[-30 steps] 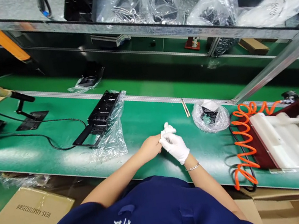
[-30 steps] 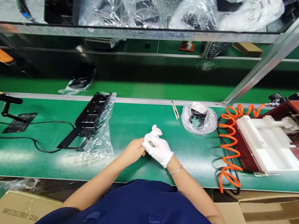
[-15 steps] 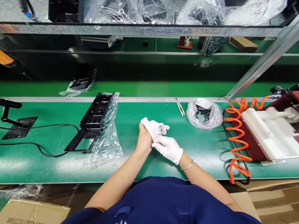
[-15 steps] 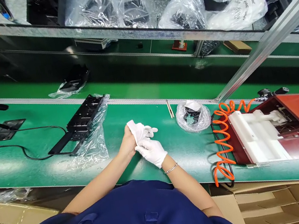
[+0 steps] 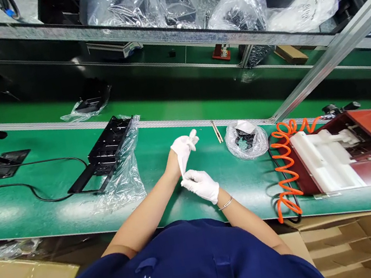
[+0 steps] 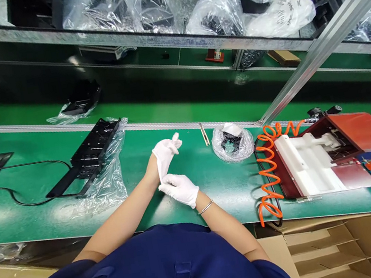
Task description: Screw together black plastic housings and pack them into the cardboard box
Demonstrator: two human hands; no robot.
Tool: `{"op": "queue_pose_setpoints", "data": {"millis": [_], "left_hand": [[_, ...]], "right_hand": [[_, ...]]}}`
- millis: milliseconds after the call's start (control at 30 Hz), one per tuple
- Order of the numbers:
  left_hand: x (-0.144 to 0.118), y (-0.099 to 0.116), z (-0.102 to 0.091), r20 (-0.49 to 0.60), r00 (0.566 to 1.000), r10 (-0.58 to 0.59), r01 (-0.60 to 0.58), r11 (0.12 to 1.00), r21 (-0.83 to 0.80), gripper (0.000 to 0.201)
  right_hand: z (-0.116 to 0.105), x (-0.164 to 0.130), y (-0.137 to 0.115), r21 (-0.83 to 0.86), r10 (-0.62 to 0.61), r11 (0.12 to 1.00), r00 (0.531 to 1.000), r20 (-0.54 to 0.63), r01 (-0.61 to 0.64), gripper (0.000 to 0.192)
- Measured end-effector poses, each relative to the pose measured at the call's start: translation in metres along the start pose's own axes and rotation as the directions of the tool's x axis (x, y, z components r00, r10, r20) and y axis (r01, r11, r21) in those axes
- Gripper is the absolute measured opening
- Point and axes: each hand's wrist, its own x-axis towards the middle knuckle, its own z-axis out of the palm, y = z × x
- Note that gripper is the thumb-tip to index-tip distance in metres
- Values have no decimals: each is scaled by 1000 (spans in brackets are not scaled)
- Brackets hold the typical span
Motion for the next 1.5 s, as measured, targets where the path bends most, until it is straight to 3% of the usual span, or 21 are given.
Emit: {"op": "queue_pose_setpoints", "data": {"millis": [100, 233, 333, 467, 600, 633, 700, 733, 767, 833, 967, 1100, 1267, 1367, 1433, 1500], "left_hand": [[1, 1, 2, 44, 999, -13, 15, 999, -45, 34], [4, 4, 11, 89, 995, -55, 67, 987, -147, 22], [11, 7, 14, 7, 998, -64, 63, 956, -288, 42], [20, 12, 6, -140, 989, -48, -8, 927, -376, 41], [23, 20, -3, -154, 988, -27, -43, 901, -432, 73], [24, 22, -3, -132, 991, 15, -67, 915, -397, 76], [26, 21, -2, -63, 983, 171, -173, 985, -24, 69], [27, 19, -1, 1, 972, 236, -228, 938, 260, 63], [27, 16, 1, 69, 962, 264, -260, 813, 521, 59], [25, 7, 3, 165, 956, 241, -272, 527, 805, 54], [12, -17, 8, 259, 958, 125, -282, 243, 928, 48], [-2, -31, 10, 329, 944, -1, -329, 48, 943, 41], [-11, -23, 4, 378, 925, -32, -379, -50, 924, 43], [-19, -16, 3, 394, 919, -12, -394, -49, 918, 50], [-21, -8, 4, 371, 929, 2, -371, -22, 929, 62], [-20, 6, 2, 316, 949, 6, -316, 27, 948, 77]], "right_hand": [[-2, 1, 2, 79, 30, 996, 999, 17, -31, 41], [1, 2, 6, 182, 96, 977, 993, 73, -108, 42], [4, 2, 6, 222, 135, 961, 981, 139, -164, 45], [0, 5, 7, 224, 156, 957, 977, 144, -186, 46], [-2, 9, 6, 217, 165, 957, 977, 139, -192, 50], [-2, 9, 6, 214, 168, 957, 975, 142, -196, 52], [-4, 8, 5, 195, 173, 960, 975, 142, -199, 55], [-7, 6, 5, 182, 173, 964, 976, 129, -194, 57], [-11, 4, 4, 167, 170, 968, 980, 103, -185, 58], [-21, 1, 5, 137, 153, 979, 988, -6, -151, 60], [-29, 4, 9, 44, 107, 994, 964, -243, -99, 56], [-16, 11, 16, -58, 113, 989, 952, -285, -135, 45], [-13, 11, 15, -57, 149, 985, 976, -157, -160, 38], [-2, -2, 2, -42, 164, 986, 983, 78, -161, 36], [12, -15, -8, -27, 163, 986, 939, 303, -162, 32], [24, -27, -15, -16, 161, 985, 879, 448, -172, 25]]}}
